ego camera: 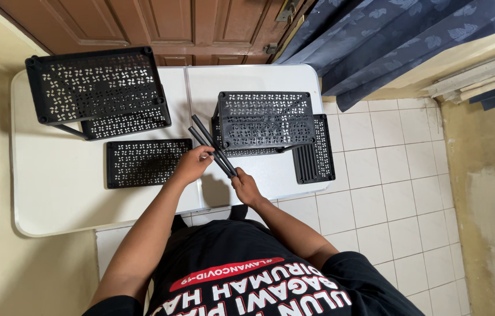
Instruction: The person assembles black plastic stands by inserting cylindrical rods into holes on perforated trays and attaching additional trays to form a frame. The person repeatedly inserts and removes rods and trays, adjusting the configuration on a white table.
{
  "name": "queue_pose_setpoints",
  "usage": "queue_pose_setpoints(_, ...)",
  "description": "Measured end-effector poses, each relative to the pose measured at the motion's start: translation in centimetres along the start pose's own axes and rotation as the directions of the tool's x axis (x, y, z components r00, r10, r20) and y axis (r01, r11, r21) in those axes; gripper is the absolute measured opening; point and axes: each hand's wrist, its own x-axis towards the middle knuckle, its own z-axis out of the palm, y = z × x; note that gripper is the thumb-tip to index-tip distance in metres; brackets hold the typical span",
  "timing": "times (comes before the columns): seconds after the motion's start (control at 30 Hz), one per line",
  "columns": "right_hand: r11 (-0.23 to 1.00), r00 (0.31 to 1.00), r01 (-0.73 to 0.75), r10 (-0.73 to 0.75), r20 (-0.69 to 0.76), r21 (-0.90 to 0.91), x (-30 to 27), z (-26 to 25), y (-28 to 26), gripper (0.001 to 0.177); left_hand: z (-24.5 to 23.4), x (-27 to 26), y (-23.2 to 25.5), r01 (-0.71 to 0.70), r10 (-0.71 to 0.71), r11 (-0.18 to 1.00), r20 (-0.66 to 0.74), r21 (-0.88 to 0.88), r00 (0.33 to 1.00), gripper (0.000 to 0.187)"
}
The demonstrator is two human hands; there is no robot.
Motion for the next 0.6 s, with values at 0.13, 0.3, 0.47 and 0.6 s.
queue_pose_setpoints(0.13, 1.0, 1.0, 0.021, -0.021, 0.01, 0.015, 0.3, 0.0, -0.1, 0.018, -0.2, 0.3, -0.3, -0.001, 0.002, 1.0, 0.001, -0.027, 1.0, 0.034)
queue_pose_setpoints(0.3, 0.995, 0.995, 0.092, -0.093, -0.033, -0.03, 1.2, -0.1, -0.6, 0.016, -0.5, 0.8, -0.3, -0.057, 0.055, 0.997, -0.046, -0.06, 0.997, 0.033)
queue_pose_setpoints(0.47, 0.994, 0.992, 0.111, -0.11, -0.067, 0.01, 1.0, -0.1, -1.3, 0.015, -0.7, 0.6, 0.6, -0.063, 0.055, 0.992, -0.068, -0.113, 0.996, 0.031)
queue_pose_setpoints(0.6, 0.988, 0.99, 0.133, -0.129, -0.058, 0.077, 0.2, -0.3, -2.4, 0.015, -1.0, 0.1, 2.2, -0.045, 0.03, 0.993, -0.129, -0.11, 0.991, 0.034)
